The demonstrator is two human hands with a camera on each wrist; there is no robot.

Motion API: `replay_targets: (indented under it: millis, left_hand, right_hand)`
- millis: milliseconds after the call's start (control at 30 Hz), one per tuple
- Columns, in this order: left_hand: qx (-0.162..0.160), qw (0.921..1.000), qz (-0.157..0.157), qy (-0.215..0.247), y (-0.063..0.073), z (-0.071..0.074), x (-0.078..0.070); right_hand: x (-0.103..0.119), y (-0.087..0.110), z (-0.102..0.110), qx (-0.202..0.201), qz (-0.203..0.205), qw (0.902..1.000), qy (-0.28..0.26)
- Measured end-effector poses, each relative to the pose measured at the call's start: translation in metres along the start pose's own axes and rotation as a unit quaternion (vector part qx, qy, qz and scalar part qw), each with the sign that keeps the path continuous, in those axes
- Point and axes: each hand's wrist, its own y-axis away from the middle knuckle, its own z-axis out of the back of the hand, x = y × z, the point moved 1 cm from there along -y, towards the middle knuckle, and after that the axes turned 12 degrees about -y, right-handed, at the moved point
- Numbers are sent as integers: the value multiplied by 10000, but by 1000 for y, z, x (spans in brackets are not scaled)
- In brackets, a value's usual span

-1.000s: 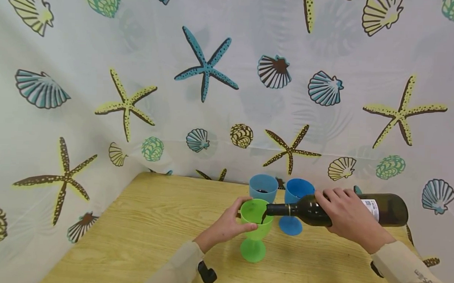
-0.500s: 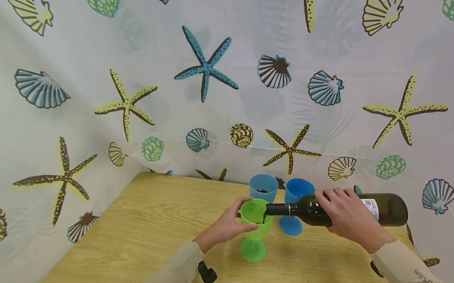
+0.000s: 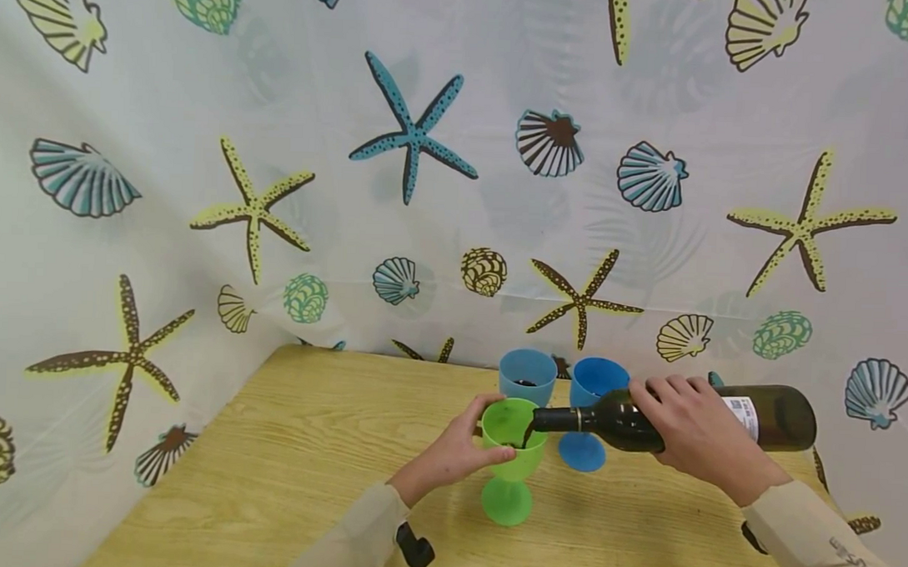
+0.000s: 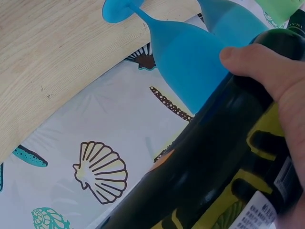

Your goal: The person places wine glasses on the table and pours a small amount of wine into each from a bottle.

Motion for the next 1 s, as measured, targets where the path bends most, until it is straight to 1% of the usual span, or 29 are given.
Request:
replay_targets:
  millis: [367,533,767,1000]
  left_hand:
    - [-46,9999,-62,-78,1,0,0]
    - [-35,10000,-39,-78,1,0,-1]
    - [-17,10000,-85,-45,1,0,-1]
    - [-57,9999,-131,-29,1,0,0]
  right_hand:
    - [-1,0,-1,16,64,10000,48]
    - [-1,-2,-1,-34,57,10000,-13]
    - [-1,-3,-2,-64,100,9999,-14]
    - [-1,-5,-2,-185,165,9997,-85]
